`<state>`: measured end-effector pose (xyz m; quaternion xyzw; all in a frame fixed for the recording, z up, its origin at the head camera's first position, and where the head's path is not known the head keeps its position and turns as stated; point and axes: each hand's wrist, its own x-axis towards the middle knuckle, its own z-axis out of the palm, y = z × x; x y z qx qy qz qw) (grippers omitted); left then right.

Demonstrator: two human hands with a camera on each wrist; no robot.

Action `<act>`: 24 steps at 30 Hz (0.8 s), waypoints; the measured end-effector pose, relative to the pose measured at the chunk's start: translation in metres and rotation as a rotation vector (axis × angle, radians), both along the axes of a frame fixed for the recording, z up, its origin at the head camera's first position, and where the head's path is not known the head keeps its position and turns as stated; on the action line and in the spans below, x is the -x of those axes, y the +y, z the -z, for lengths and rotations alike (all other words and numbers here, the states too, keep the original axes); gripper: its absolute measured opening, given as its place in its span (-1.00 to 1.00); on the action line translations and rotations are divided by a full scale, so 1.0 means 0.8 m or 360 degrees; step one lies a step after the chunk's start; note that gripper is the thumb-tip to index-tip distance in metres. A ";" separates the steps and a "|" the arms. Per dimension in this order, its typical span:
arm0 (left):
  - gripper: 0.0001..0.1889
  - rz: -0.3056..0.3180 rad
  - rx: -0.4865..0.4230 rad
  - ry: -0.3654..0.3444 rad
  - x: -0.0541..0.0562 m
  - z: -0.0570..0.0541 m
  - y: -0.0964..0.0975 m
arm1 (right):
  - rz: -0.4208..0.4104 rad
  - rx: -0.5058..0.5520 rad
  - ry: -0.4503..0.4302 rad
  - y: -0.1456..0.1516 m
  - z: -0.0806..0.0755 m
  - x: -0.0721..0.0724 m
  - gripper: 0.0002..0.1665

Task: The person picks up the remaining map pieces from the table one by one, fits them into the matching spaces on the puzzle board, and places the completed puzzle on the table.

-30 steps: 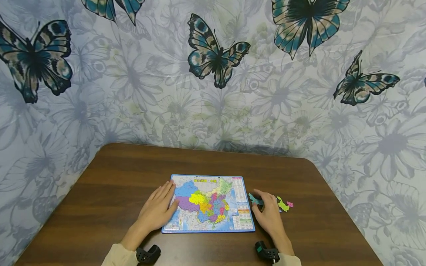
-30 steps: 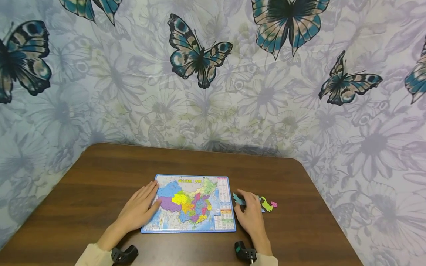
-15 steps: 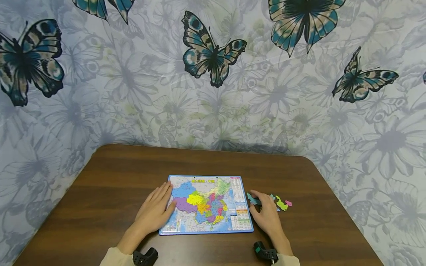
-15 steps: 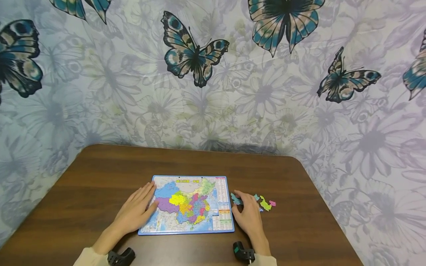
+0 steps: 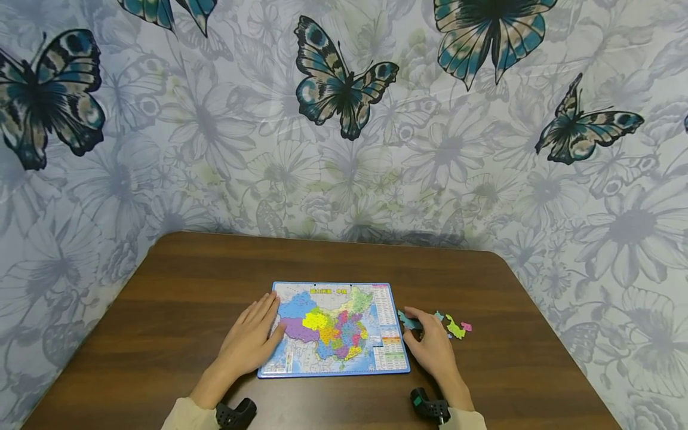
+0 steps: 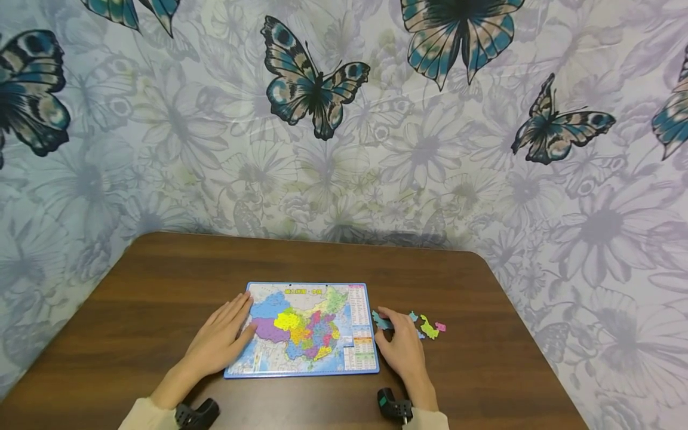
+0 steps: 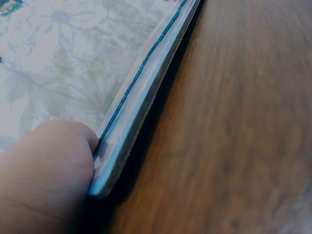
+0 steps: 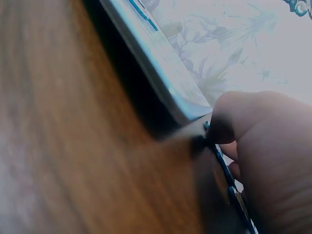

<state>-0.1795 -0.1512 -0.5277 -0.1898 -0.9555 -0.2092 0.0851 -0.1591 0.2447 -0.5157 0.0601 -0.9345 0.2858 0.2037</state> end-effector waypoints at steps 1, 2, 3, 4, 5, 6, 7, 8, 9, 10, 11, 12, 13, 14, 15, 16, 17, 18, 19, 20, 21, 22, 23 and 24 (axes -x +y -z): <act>-0.26 0.0003 0.0001 0.0000 0.000 0.000 0.000 | 0.0002 -0.0001 -0.0001 0.000 0.000 -0.001 -0.49; -0.26 0.0004 0.0002 -0.0002 0.000 0.000 0.000 | 0.0001 0.0001 -0.0003 0.000 0.000 -0.001 -0.50; -0.26 0.0007 0.0002 0.0002 0.000 0.000 0.000 | 0.0000 -0.0001 -0.0004 0.000 0.000 -0.001 -0.51; -0.26 0.0008 0.0000 0.0003 0.000 0.000 0.000 | -0.0005 -0.0004 -0.0007 0.000 0.000 -0.001 -0.53; -0.26 0.0009 -0.0001 0.0004 0.000 0.000 -0.001 | -0.0012 -0.0009 -0.0006 0.001 0.000 -0.001 -0.55; -0.26 0.0010 -0.0002 0.0006 0.000 0.000 -0.001 | -0.0020 -0.0013 -0.0007 0.001 0.001 -0.001 -0.57; -0.27 0.0010 -0.0003 0.0009 0.000 0.000 -0.001 | -0.0026 -0.0016 -0.0009 0.001 0.000 -0.001 -0.60; -0.27 0.0011 -0.0004 0.0009 0.001 0.000 -0.001 | -0.0031 -0.0020 -0.0009 0.001 0.000 -0.001 -0.61; -0.27 0.0013 -0.0005 0.0013 0.001 0.000 -0.002 | -0.0036 -0.0026 -0.0010 0.002 0.001 -0.002 -0.63; -0.27 0.0013 -0.0002 0.0011 0.001 0.000 -0.002 | -0.0041 -0.0029 -0.0017 0.002 0.001 -0.002 -0.64; -0.27 0.0014 0.0000 0.0012 0.001 -0.001 -0.002 | -0.0042 -0.0031 -0.0023 0.003 0.001 -0.002 -0.65; -0.27 0.0015 0.0003 0.0013 0.001 -0.001 -0.002 | -0.0042 -0.0031 -0.0031 0.003 0.001 -0.002 -0.65; -0.27 0.0014 0.0006 0.0012 0.001 -0.001 -0.002 | -0.0042 -0.0032 -0.0040 0.003 0.001 -0.002 -0.64; -0.27 0.0014 0.0007 0.0011 0.001 -0.001 -0.002 | -0.0043 -0.0034 -0.0049 0.003 0.001 -0.002 -0.64; -0.27 0.0013 0.0008 0.0012 0.001 -0.001 -0.002 | -0.0044 -0.0036 -0.0057 0.003 0.001 -0.002 -0.63; -0.27 0.0013 0.0009 0.0010 0.002 0.000 -0.002 | -0.0043 -0.0039 -0.0063 0.003 0.000 -0.002 -0.63; -0.27 0.0014 0.0011 0.0010 0.002 0.000 -0.002 | -0.0041 -0.0040 -0.0068 0.003 0.000 -0.002 -0.63; -0.26 0.0015 0.0012 0.0010 0.002 0.000 -0.003 | -0.0041 -0.0043 -0.0071 0.002 0.000 -0.002 -0.62; -0.26 0.0018 0.0010 0.0010 0.002 0.000 -0.003 | -0.0039 -0.0047 -0.0075 0.003 0.000 -0.002 -0.62; -0.26 0.0020 0.0010 0.0010 0.003 0.000 -0.003 | -0.0039 -0.0048 -0.0078 0.003 0.000 -0.003 -0.61; -0.26 0.0022 0.0011 0.0011 0.003 0.001 -0.003 | -0.0041 -0.0048 -0.0079 0.003 -0.001 -0.003 -0.61; -0.26 0.0021 0.0009 0.0009 0.003 0.001 -0.003 | -0.0045 -0.0048 -0.0083 0.003 -0.001 -0.003 -0.61; -0.26 0.0021 0.0007 0.0005 0.002 0.001 -0.003 | -0.0050 -0.0049 -0.0086 0.003 -0.001 -0.003 -0.60; -0.26 0.0021 0.0006 0.0003 0.002 0.002 -0.003 | -0.0056 -0.0048 -0.0086 0.003 -0.001 -0.003 -0.59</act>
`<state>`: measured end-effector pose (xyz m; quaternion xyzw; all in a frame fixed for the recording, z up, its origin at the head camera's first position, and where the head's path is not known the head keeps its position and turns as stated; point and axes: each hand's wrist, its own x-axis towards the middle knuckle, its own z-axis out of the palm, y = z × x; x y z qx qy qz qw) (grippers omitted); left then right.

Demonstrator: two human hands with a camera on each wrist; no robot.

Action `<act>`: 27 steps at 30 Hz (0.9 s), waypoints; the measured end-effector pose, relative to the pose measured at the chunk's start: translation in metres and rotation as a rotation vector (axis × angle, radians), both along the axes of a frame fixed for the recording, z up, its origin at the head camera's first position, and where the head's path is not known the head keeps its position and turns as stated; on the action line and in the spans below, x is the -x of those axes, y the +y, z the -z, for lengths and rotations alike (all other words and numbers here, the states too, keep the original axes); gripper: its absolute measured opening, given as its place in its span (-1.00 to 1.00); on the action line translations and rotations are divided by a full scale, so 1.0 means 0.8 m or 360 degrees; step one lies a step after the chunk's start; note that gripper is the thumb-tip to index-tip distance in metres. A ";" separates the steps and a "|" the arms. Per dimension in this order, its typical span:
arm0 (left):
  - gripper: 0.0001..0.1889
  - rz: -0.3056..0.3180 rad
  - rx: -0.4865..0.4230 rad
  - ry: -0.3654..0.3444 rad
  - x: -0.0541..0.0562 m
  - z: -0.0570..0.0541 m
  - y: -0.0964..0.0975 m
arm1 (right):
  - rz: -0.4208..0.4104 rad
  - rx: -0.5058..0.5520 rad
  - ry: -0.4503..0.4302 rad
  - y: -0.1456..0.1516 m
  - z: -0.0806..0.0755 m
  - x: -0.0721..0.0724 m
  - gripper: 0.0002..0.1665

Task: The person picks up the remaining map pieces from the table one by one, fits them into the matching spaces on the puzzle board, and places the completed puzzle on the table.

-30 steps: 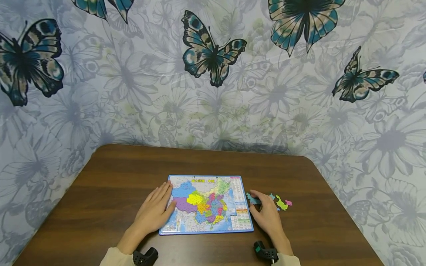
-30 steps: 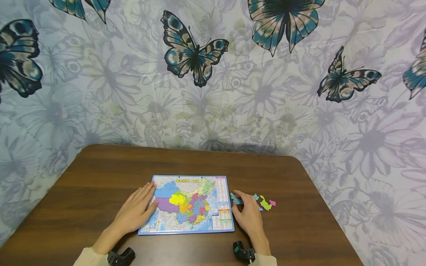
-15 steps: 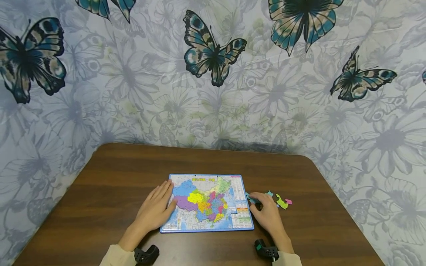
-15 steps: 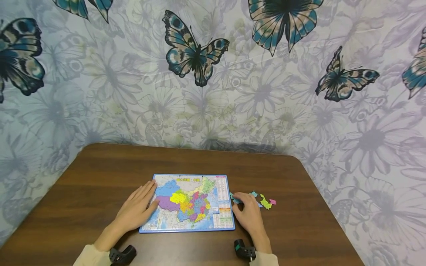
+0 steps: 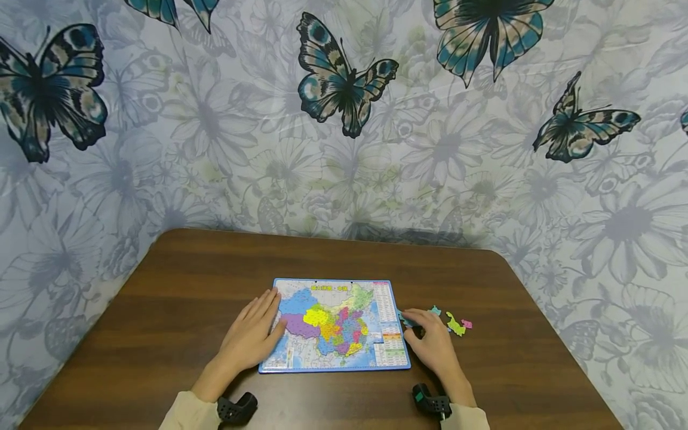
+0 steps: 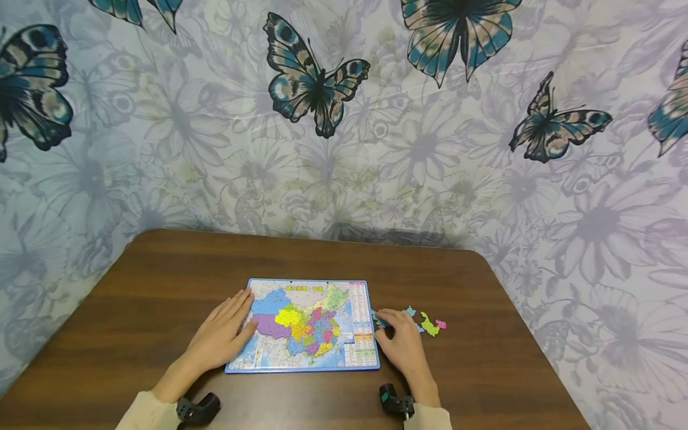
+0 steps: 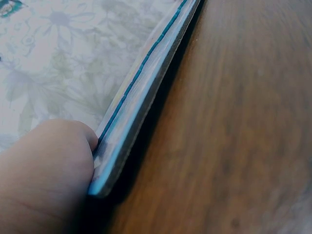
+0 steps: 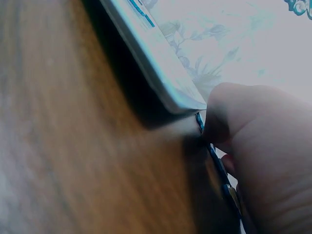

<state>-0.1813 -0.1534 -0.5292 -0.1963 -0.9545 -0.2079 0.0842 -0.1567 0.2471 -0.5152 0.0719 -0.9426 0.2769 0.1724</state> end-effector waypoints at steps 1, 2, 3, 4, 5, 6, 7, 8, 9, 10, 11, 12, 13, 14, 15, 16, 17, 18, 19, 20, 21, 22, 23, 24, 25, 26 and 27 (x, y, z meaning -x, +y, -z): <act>-0.26 0.0001 0.0000 0.0000 0.000 -0.001 0.000 | -0.0003 0.0002 0.0003 0.000 0.000 0.000 -0.59; -0.26 0.0001 0.0000 0.0001 0.000 -0.001 0.000 | -0.0006 0.0005 0.0007 0.000 0.000 0.000 -0.58; -0.26 0.0002 -0.0002 0.0001 0.000 -0.002 0.001 | -0.0009 0.0006 0.0009 0.001 0.000 0.000 -0.58; -0.26 0.0001 -0.0006 0.0001 0.000 -0.004 0.001 | -0.0011 0.0004 0.0011 0.001 0.000 0.000 -0.57; -0.26 0.0000 -0.0007 0.0001 0.000 -0.004 0.001 | -0.0014 0.0002 0.0011 0.001 0.000 0.000 -0.57; -0.26 -0.0001 -0.0010 -0.0001 -0.001 -0.005 0.001 | -0.0015 -0.0001 0.0009 0.001 0.000 0.000 -0.57; -0.26 0.0000 -0.0013 0.0000 -0.001 -0.006 0.001 | -0.0015 -0.0006 0.0007 0.001 0.000 0.001 -0.56; -0.27 -0.0001 -0.0017 -0.0002 -0.001 -0.006 0.001 | -0.0016 -0.0008 0.0002 0.000 0.000 0.000 -0.56; -0.27 0.0001 -0.0020 -0.0002 -0.001 -0.006 0.001 | -0.0016 -0.0010 -0.0003 0.000 0.000 0.000 -0.55; -0.27 0.0001 -0.0024 -0.0003 -0.001 -0.006 0.001 | -0.0016 -0.0011 -0.0007 0.000 0.000 0.000 -0.55; -0.27 0.0003 -0.0024 -0.0002 -0.001 -0.005 0.001 | -0.0017 -0.0012 -0.0011 0.000 0.000 -0.001 -0.55; -0.27 0.0004 -0.0026 0.0000 -0.001 -0.005 0.000 | -0.0018 -0.0012 -0.0012 0.000 0.001 -0.001 -0.55; -0.28 0.0008 -0.0025 0.0010 -0.001 -0.005 0.000 | -0.0019 -0.0013 -0.0012 -0.001 0.001 -0.001 -0.54; -0.28 0.0009 -0.0028 0.0007 0.000 -0.005 0.000 | -0.0019 -0.0015 -0.0012 0.000 0.001 -0.002 -0.54; -0.27 0.0010 -0.0027 0.0008 0.000 -0.005 0.000 | -0.0019 -0.0015 -0.0011 0.000 0.001 -0.002 -0.54; -0.27 0.0009 -0.0028 0.0008 0.000 -0.005 0.000 | -0.0020 -0.0017 -0.0010 0.000 0.001 -0.002 -0.54; -0.27 0.0010 -0.0026 0.0007 0.000 -0.004 0.000 | -0.0022 -0.0017 -0.0007 0.000 0.002 -0.002 -0.54; -0.27 0.0010 -0.0026 0.0006 0.001 -0.004 0.000 | -0.0023 -0.0016 -0.0005 0.000 0.002 -0.001 -0.55; -0.27 0.0010 -0.0025 0.0006 0.001 -0.003 0.000 | -0.0025 -0.0015 -0.0003 0.000 0.002 -0.001 -0.55; -0.27 0.0006 -0.0024 0.0000 0.001 -0.003 0.000 | -0.0030 -0.0012 0.0000 0.000 0.003 -0.001 -0.55; -0.27 0.0005 -0.0019 -0.0001 0.001 -0.002 0.000 | -0.0038 -0.0009 0.0005 0.001 0.004 -0.001 -0.55; -0.27 0.0005 -0.0018 0.0001 0.001 -0.002 0.000 | -0.0047 -0.0006 0.0012 0.001 0.004 -0.001 -0.55; -0.27 0.0006 -0.0015 0.0002 0.001 -0.002 0.000 | -0.0056 -0.0004 0.0024 0.001 0.005 -0.001 -0.54; -0.27 0.0007 -0.0013 0.0004 0.001 -0.002 0.000 | -0.0065 -0.0002 0.0040 0.002 0.006 -0.001 -0.53; -0.27 0.0009 -0.0012 0.0007 0.000 -0.002 0.000 | -0.0074 -0.0003 0.0060 0.002 0.006 0.000 -0.52; -0.27 0.0009 -0.0011 0.0006 0.000 -0.002 0.000 | -0.0082 -0.0004 0.0080 0.003 0.007 0.000 -0.51; -0.27 0.0010 -0.0012 0.0005 0.001 -0.001 0.000 | -0.0089 -0.0004 0.0105 0.003 0.007 0.000 -0.50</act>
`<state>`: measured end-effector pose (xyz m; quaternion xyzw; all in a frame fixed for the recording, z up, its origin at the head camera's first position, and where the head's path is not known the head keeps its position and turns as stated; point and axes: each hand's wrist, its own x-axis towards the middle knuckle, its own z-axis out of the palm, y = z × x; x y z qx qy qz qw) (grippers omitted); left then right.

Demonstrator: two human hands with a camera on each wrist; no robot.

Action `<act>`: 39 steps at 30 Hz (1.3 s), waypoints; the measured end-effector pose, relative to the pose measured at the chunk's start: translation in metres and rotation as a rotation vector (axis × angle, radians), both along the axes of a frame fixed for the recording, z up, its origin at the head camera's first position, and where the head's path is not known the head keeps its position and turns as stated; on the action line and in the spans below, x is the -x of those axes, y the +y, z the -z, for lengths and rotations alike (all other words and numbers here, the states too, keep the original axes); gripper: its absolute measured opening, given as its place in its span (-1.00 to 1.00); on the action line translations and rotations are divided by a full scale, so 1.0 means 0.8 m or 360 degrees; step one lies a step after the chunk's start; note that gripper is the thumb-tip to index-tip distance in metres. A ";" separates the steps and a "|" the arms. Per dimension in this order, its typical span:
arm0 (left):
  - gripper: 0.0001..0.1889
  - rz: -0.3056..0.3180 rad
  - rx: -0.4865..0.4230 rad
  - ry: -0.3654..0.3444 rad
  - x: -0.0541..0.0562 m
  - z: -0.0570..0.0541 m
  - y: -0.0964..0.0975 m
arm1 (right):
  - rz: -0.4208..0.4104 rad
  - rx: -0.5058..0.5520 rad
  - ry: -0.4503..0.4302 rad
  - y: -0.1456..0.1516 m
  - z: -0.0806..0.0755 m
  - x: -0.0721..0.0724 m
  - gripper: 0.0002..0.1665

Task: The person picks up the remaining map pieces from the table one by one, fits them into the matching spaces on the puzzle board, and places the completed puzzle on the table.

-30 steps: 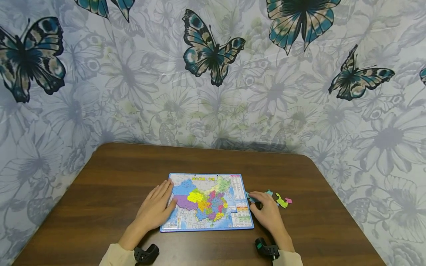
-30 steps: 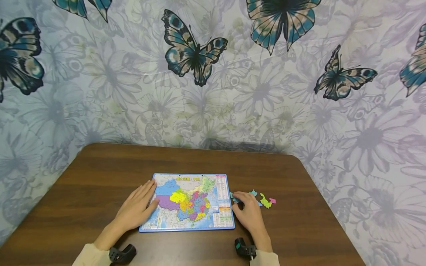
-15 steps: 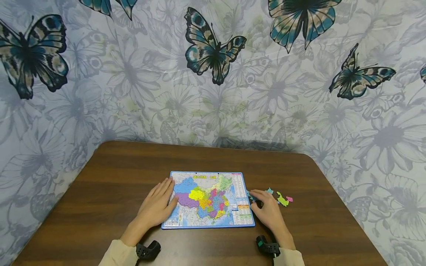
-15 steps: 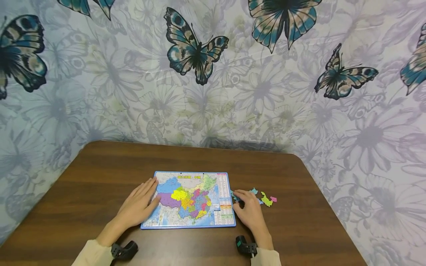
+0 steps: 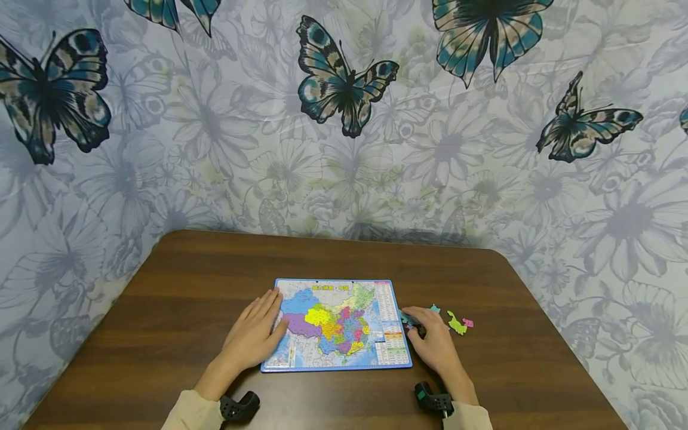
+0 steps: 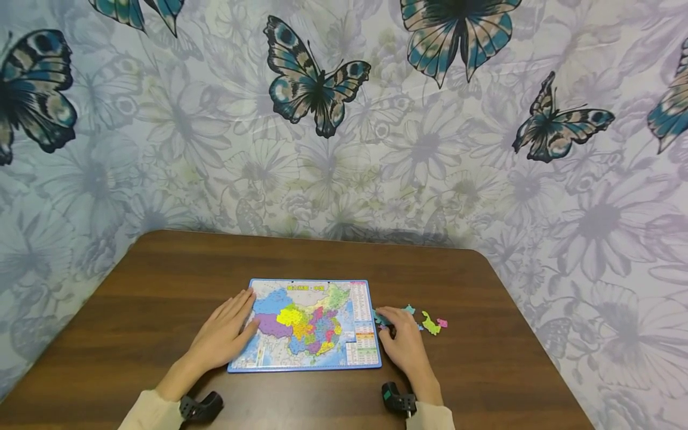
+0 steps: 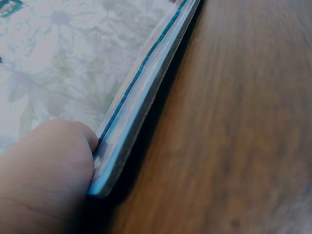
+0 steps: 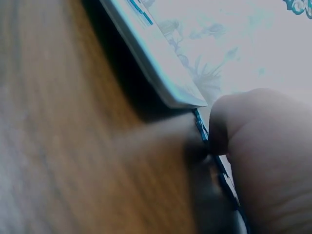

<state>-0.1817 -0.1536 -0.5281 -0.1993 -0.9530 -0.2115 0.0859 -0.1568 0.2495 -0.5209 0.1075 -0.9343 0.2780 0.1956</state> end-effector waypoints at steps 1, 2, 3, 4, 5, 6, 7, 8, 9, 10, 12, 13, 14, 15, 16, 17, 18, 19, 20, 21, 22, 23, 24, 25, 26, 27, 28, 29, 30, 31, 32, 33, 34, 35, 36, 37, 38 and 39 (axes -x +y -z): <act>-0.27 0.0000 -0.0001 0.0003 -0.001 0.000 0.000 | -0.0003 0.0000 0.0024 0.001 0.000 0.000 -0.49; -0.27 0.0000 -0.0003 0.0004 -0.001 0.000 0.000 | -0.0002 -0.0002 0.0044 0.002 0.000 0.000 -0.48; -0.27 -0.0002 -0.0004 0.0003 -0.002 0.000 0.000 | 0.0003 0.0002 0.0064 0.003 0.000 0.000 -0.46; -0.27 -0.0004 -0.0006 0.0001 -0.002 0.000 0.001 | 0.0007 0.0003 0.0087 0.005 0.000 0.000 -0.45; -0.27 -0.0006 -0.0006 -0.0002 -0.002 0.000 0.001 | 0.0014 0.0005 0.0109 0.007 0.000 0.000 -0.44; -0.27 -0.0007 -0.0005 0.0001 -0.003 -0.001 0.001 | 0.0025 0.0009 0.0126 0.009 0.000 0.001 -0.42; -0.27 -0.0008 -0.0004 0.0002 -0.003 -0.001 0.001 | 0.0041 0.0017 0.0127 0.012 0.001 0.001 -0.40; -0.27 -0.0009 -0.0005 0.0003 -0.003 -0.001 0.001 | 0.0062 0.0022 0.0122 0.014 0.001 0.001 -0.39; -0.27 -0.0011 -0.0005 0.0004 -0.003 -0.001 0.001 | 0.0084 0.0024 0.0113 0.017 0.001 0.001 -0.38; -0.27 -0.0010 -0.0006 0.0002 -0.003 0.000 0.000 | 0.0108 0.0022 0.0096 0.019 0.002 0.000 -0.37; -0.27 -0.0011 -0.0006 0.0007 -0.003 -0.001 0.000 | 0.0161 0.0016 0.0032 0.023 0.001 -0.002 -0.39; -0.27 -0.0011 -0.0008 0.0004 -0.004 -0.001 0.000 | 0.0188 0.0005 -0.0004 0.025 0.001 -0.003 -0.42; -0.27 -0.0012 -0.0008 0.0001 -0.004 -0.001 0.000 | 0.0209 -0.0005 -0.0027 0.027 0.000 -0.004 -0.45; -0.27 -0.0013 -0.0008 -0.0003 -0.004 0.000 0.000 | 0.0223 -0.0014 -0.0049 0.028 -0.001 -0.005 -0.48; -0.27 -0.0015 -0.0007 -0.0006 -0.004 0.000 0.000 | 0.0231 -0.0023 -0.0069 0.029 -0.002 -0.006 -0.50; -0.27 -0.0013 -0.0005 0.0001 -0.005 -0.001 0.000 | 0.0238 -0.0030 -0.0088 0.030 -0.003 -0.007 -0.52; -0.27 -0.0015 -0.0006 -0.0003 -0.005 -0.001 0.000 | 0.0243 -0.0036 -0.0107 0.031 -0.005 -0.007 -0.53; -0.27 -0.0015 -0.0007 -0.0001 -0.005 -0.001 0.000 | 0.0246 -0.0044 -0.0127 0.031 -0.006 -0.008 -0.53; -0.27 -0.0018 -0.0006 -0.0001 -0.004 -0.001 0.000 | 0.0248 -0.0049 -0.0150 0.032 -0.008 -0.008 -0.51; -0.27 -0.0016 -0.0006 0.0000 -0.004 -0.001 0.000 | 0.0249 -0.0058 -0.0178 0.033 -0.010 -0.008 -0.50; -0.27 -0.0015 -0.0007 0.0002 -0.004 -0.001 0.000 | 0.0252 -0.0066 -0.0203 0.033 -0.011 -0.008 -0.48; -0.27 -0.0012 -0.0007 0.0004 -0.003 -0.001 0.000 | 0.0255 -0.0072 -0.0227 0.034 -0.012 -0.009 -0.47; -0.27 -0.0013 -0.0007 -0.0003 -0.003 -0.002 0.000 | 0.0259 -0.0080 -0.0250 0.034 -0.012 -0.009 -0.45; -0.27 -0.0010 -0.0005 -0.0002 -0.003 -0.002 0.000 | 0.0262 -0.0088 -0.0268 0.035 -0.013 -0.009 -0.44; -0.27 -0.0009 -0.0003 -0.0001 -0.002 -0.002 0.000 | 0.0264 -0.0095 -0.0281 0.035 -0.013 -0.009 -0.43; -0.27 -0.0006 -0.0001 0.0000 -0.002 -0.002 0.000 | 0.0265 -0.0099 -0.0286 0.035 -0.013 -0.009 -0.42; -0.27 -0.0005 -0.0001 0.0002 -0.002 -0.002 0.000 | 0.0266 -0.0098 -0.0288 0.035 -0.013 -0.009 -0.41; -0.27 -0.0003 0.0001 0.0004 -0.002 -0.003 -0.001 | 0.0267 -0.0094 -0.0286 0.034 -0.012 -0.009 -0.41; -0.27 -0.0004 0.0000 0.0002 -0.002 -0.003 -0.001 | 0.0269 -0.0087 -0.0282 0.034 -0.012 -0.008 -0.40; -0.27 -0.0004 0.0001 0.0004 -0.001 -0.003 -0.001 | 0.0270 -0.0078 -0.0273 0.034 -0.012 -0.008 -0.40; -0.27 -0.0005 0.0002 0.0003 -0.001 -0.003 -0.001 | 0.0269 -0.0067 -0.0257 0.034 -0.011 -0.008 -0.40; -0.27 -0.0005 0.0002 0.0003 -0.001 -0.003 -0.001 | 0.0269 -0.0055 -0.0239 0.033 -0.011 -0.007 -0.41; -0.27 -0.0007 0.0002 0.0001 -0.001 -0.003 -0.001 | 0.0266 -0.0042 -0.0216 0.033 -0.010 -0.007 -0.42; -0.27 -0.0008 0.0002 -0.0003 -0.001 -0.003 -0.001 | 0.0264 -0.0033 -0.0189 0.034 -0.010 -0.007 -0.44; -0.27 -0.0010 0.0001 -0.0007 -0.001 -0.003 -0.001 | 0.0260 -0.0027 -0.0157 0.034 -0.009 -0.006 -0.46; -0.26 -0.0011 0.0002 -0.0009 -0.001 -0.003 -0.001 | 0.0256 -0.0022 -0.0121 0.035 -0.008 -0.006 -0.48; -0.26 -0.0011 0.0003 -0.0011 -0.001 -0.003 0.000 | 0.0252 -0.0017 -0.0081 0.035 -0.007 -0.006 -0.51; -0.26 -0.0011 0.0002 -0.0010 -0.001 -0.003 0.000 | 0.0250 -0.0012 -0.0045 0.036 -0.005 -0.006 -0.54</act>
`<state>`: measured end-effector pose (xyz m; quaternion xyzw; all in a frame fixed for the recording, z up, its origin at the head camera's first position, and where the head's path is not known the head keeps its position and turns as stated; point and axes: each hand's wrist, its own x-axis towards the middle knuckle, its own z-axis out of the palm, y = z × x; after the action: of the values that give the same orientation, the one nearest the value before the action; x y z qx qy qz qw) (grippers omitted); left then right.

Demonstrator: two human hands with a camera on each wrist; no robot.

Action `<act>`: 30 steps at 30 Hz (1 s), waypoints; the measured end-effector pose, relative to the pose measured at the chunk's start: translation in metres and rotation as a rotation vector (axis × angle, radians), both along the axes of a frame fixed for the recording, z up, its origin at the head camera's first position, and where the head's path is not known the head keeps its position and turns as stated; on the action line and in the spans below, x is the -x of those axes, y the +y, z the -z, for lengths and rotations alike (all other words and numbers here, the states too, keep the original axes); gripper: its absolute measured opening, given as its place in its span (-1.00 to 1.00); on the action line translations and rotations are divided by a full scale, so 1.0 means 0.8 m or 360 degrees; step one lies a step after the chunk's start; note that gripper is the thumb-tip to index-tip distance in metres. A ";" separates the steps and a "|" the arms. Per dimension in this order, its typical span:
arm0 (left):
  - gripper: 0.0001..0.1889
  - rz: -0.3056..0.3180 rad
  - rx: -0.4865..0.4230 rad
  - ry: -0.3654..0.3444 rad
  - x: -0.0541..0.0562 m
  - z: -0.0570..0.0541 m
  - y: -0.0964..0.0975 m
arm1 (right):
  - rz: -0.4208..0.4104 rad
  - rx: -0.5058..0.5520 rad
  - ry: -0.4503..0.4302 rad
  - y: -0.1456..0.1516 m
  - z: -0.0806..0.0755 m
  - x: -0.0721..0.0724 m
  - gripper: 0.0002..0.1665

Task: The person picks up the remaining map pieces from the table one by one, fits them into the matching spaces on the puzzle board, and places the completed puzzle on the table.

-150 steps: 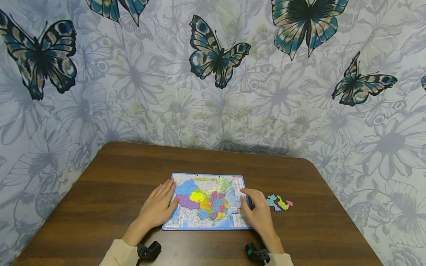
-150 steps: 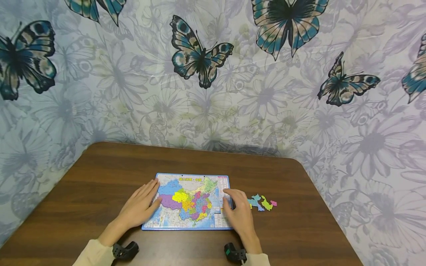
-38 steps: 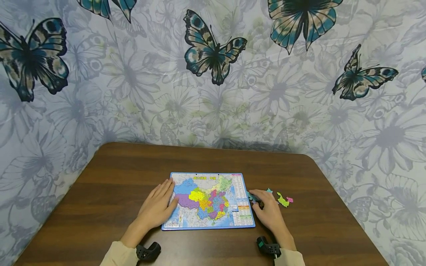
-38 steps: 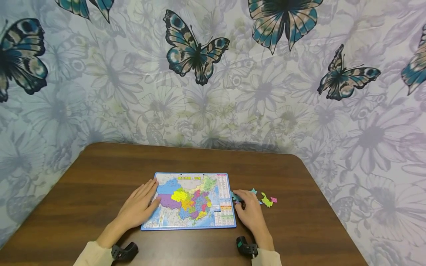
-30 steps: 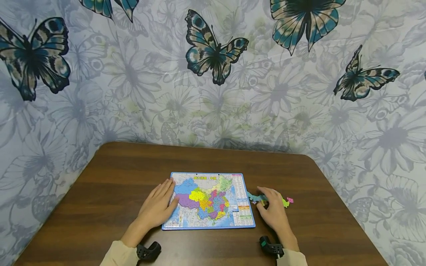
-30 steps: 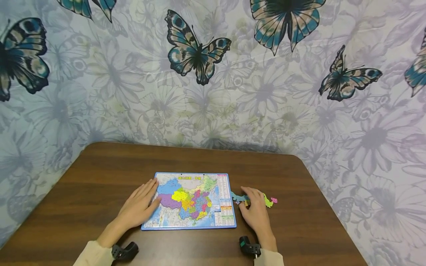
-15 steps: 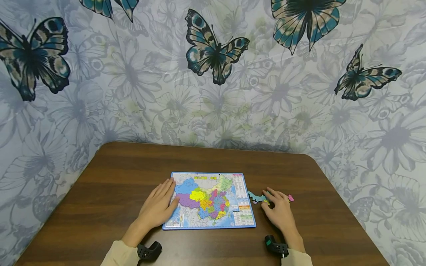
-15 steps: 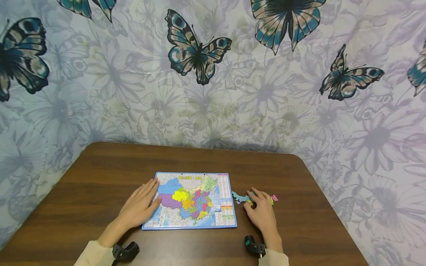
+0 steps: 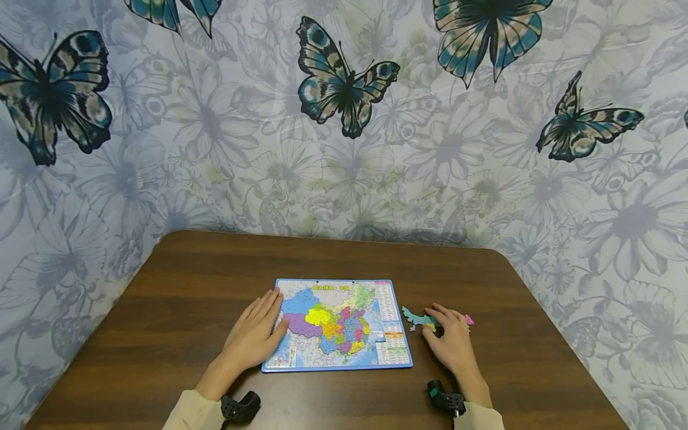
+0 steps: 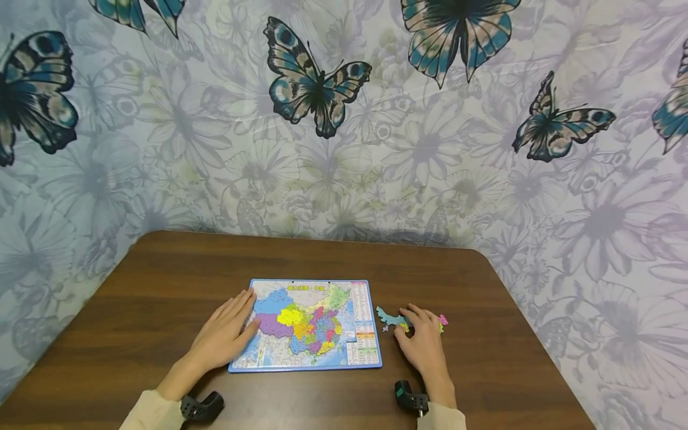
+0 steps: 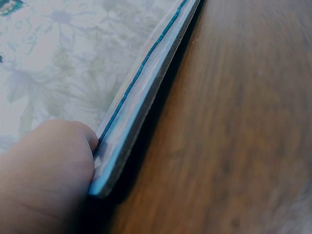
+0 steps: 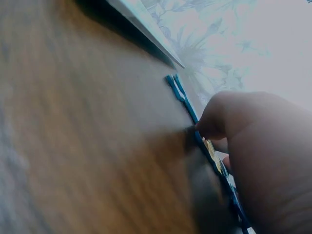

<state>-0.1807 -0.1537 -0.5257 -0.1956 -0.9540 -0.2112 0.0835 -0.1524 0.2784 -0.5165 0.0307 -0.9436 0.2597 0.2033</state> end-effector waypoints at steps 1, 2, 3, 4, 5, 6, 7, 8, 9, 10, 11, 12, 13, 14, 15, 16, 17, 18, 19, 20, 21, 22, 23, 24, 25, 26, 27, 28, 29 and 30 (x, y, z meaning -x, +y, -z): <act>-0.26 0.0000 0.0000 -0.0001 0.000 0.000 0.000 | -0.0004 0.0000 0.0036 0.000 0.001 0.000 -0.57; -0.26 0.0000 0.0001 -0.0002 0.000 0.000 0.000 | -0.0005 0.0000 0.0066 0.001 0.003 0.001 -0.60; -0.26 0.0001 0.0001 0.0002 -0.001 0.001 0.000 | -0.0004 0.0001 0.0087 0.001 0.003 0.001 -0.62; -0.26 0.0004 0.0001 0.0003 0.000 0.001 0.000 | -0.0002 0.0002 0.0102 0.002 0.004 0.001 -0.64; -0.26 0.0006 0.0000 0.0004 0.000 0.001 0.000 | 0.0001 0.0000 0.0109 0.003 0.005 0.001 -0.65; -0.26 0.0008 -0.0001 0.0002 0.000 0.001 0.000 | 0.0002 -0.0004 0.0109 0.003 0.005 0.001 -0.65; -0.26 0.0010 -0.0002 0.0003 0.000 0.001 0.000 | 0.0000 -0.0013 0.0104 0.003 0.005 0.001 -0.65; -0.26 0.0011 -0.0004 0.0001 -0.001 0.001 0.000 | -0.0005 -0.0023 0.0092 0.003 0.005 0.001 -0.65; -0.26 0.0012 -0.0004 0.0003 -0.001 0.001 0.000 | -0.0010 -0.0035 0.0075 0.003 0.005 0.001 -0.64; -0.26 0.0012 -0.0005 0.0000 -0.001 0.001 0.000 | -0.0018 -0.0050 0.0060 0.003 0.004 0.001 -0.64; -0.26 0.0010 -0.0004 0.0000 -0.001 0.001 0.000 | -0.0026 -0.0064 0.0040 0.003 0.003 0.001 -0.63; -0.27 0.0009 -0.0005 0.0001 -0.001 0.001 0.000 | -0.0033 -0.0073 0.0018 0.002 0.002 0.000 -0.62; -0.27 0.0008 -0.0005 0.0002 -0.001 0.001 -0.001 | -0.0038 -0.0080 -0.0006 0.002 0.001 0.000 -0.60; -0.27 0.0007 -0.0004 -0.0001 -0.001 0.001 -0.001 | -0.0041 -0.0083 -0.0037 0.001 0.000 -0.001 -0.59; -0.27 0.0007 -0.0002 0.0000 -0.001 0.001 -0.001 | -0.0040 -0.0085 -0.0071 0.000 -0.002 -0.002 -0.56; -0.27 0.0006 -0.0003 0.0000 -0.001 0.001 -0.001 | -0.0040 -0.0085 -0.0103 0.000 -0.003 -0.004 -0.54; -0.27 0.0006 -0.0002 0.0000 -0.001 0.001 -0.001 | -0.0039 -0.0083 -0.0138 -0.001 -0.005 -0.005 -0.51; -0.26 0.0007 -0.0002 -0.0001 -0.001 0.000 -0.001 | -0.0038 -0.0080 -0.0170 -0.001 -0.006 -0.006 -0.49; -0.26 0.0007 -0.0001 -0.0002 -0.001 0.000 -0.001 | -0.0039 -0.0077 -0.0201 -0.002 -0.007 -0.007 -0.46; -0.26 0.0007 0.0000 -0.0003 -0.001 0.001 -0.001 | -0.0041 -0.0076 -0.0230 -0.002 -0.008 -0.008 -0.44; -0.26 0.0006 -0.0001 -0.0002 -0.001 0.000 -0.001 | -0.0041 -0.0076 -0.0254 -0.002 -0.009 -0.009 -0.42; -0.26 0.0004 -0.0003 -0.0003 -0.001 0.001 -0.001 | -0.0041 -0.0074 -0.0271 -0.002 -0.010 -0.010 -0.41; -0.26 0.0003 -0.0003 -0.0003 -0.001 0.001 0.000 | -0.0041 -0.0071 -0.0287 -0.002 -0.011 -0.010 -0.40; -0.26 0.0003 -0.0004 -0.0003 -0.001 0.001 0.000 | -0.0042 -0.0072 -0.0300 -0.002 -0.011 -0.011 -0.39; -0.26 0.0002 -0.0005 -0.0003 -0.001 0.000 0.000 | -0.0045 -0.0072 -0.0313 -0.002 -0.012 -0.011 -0.38; -0.26 0.0001 -0.0006 -0.0003 -0.001 0.000 0.000 | -0.0047 -0.0073 -0.0327 -0.002 -0.013 -0.011 -0.38; -0.26 -0.0001 -0.0004 -0.0001 -0.001 0.000 0.000 | -0.0049 -0.0073 -0.0339 -0.002 -0.013 -0.012 -0.37; -0.26 -0.0003 -0.0001 0.0000 -0.001 0.000 0.000 | -0.0050 -0.0071 -0.0352 -0.001 -0.013 -0.012 -0.36; -0.26 -0.0002 -0.0002 0.0001 -0.001 0.001 0.000 | -0.0051 -0.0068 -0.0365 -0.001 -0.013 -0.012 -0.36; -0.26 -0.0002 -0.0001 0.0000 -0.001 0.001 0.000 | -0.0051 -0.0061 -0.0369 -0.001 -0.013 -0.013 -0.35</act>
<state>-0.1799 -0.1533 -0.5268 -0.1948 -0.9542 -0.2112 0.0837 -0.1419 0.2779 -0.5060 0.0194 -0.9649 0.2465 0.0879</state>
